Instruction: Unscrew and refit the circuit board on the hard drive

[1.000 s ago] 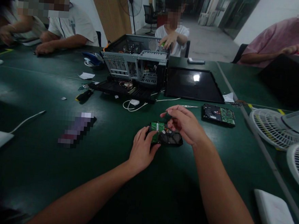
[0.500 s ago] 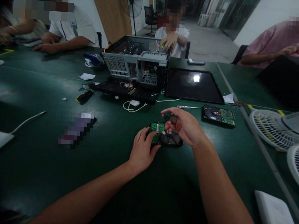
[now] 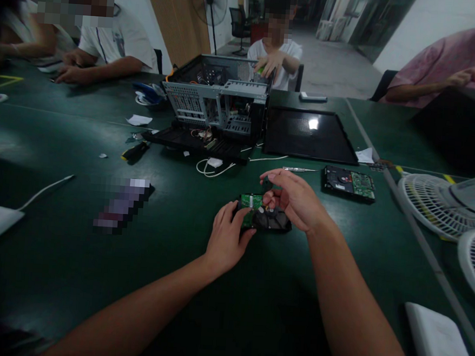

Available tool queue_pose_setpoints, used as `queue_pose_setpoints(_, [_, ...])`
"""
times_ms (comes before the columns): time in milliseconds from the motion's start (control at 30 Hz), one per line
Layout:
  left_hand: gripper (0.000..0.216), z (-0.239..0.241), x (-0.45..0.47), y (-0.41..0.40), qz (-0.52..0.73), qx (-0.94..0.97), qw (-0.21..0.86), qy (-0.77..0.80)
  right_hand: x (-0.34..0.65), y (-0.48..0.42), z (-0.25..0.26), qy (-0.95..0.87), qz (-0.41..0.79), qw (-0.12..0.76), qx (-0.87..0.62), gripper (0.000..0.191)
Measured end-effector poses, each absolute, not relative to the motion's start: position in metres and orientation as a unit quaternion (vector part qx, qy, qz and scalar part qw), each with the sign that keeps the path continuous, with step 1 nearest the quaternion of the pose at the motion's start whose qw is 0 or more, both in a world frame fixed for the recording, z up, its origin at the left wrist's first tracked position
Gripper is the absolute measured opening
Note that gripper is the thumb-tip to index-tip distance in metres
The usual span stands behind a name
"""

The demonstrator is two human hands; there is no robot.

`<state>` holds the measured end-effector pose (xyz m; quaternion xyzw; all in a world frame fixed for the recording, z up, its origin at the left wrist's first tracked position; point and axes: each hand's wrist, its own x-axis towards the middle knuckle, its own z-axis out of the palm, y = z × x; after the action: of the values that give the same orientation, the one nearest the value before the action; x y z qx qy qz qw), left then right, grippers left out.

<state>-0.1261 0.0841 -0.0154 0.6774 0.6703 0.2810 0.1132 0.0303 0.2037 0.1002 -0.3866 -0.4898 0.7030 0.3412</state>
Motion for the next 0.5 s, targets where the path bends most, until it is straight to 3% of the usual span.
queue_pose_setpoints(500, [0.047,-0.0143,-0.1264,0.0837,0.285,0.673,0.115,0.673,0.0369,0.2060,0.1014,-0.516,0.698,0.331,-0.369,0.022])
